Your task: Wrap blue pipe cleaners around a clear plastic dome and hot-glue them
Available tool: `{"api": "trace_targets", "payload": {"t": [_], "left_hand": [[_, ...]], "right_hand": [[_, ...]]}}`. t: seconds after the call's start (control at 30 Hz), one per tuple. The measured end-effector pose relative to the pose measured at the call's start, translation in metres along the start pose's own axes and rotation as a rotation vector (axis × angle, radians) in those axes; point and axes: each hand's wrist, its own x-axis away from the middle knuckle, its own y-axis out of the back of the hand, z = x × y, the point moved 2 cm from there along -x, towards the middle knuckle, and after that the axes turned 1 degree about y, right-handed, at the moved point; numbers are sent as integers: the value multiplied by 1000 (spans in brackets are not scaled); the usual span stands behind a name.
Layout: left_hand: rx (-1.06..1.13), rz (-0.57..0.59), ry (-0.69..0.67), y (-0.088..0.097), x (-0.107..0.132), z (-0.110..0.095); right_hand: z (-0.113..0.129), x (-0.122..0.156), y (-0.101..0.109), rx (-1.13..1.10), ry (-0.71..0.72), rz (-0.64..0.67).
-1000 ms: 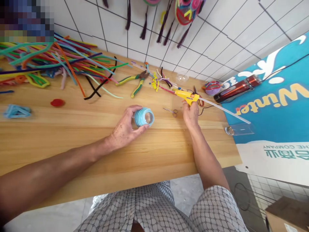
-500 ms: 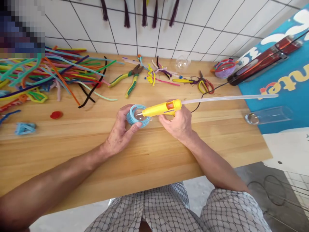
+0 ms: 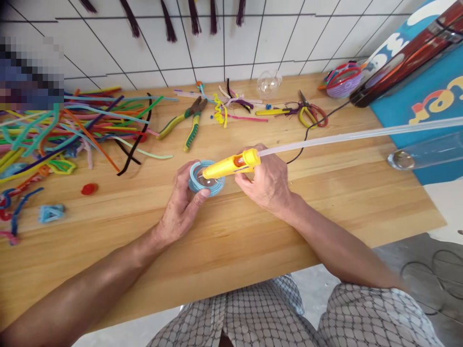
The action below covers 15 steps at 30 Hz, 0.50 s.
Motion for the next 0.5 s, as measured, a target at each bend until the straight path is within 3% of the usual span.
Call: {"api": "trace_targets", "payload": {"t": [0.5], "left_hand": [[2, 13, -11, 1, 1, 1]], "right_hand": [[-3, -2, 6, 13, 62, 91]]}}
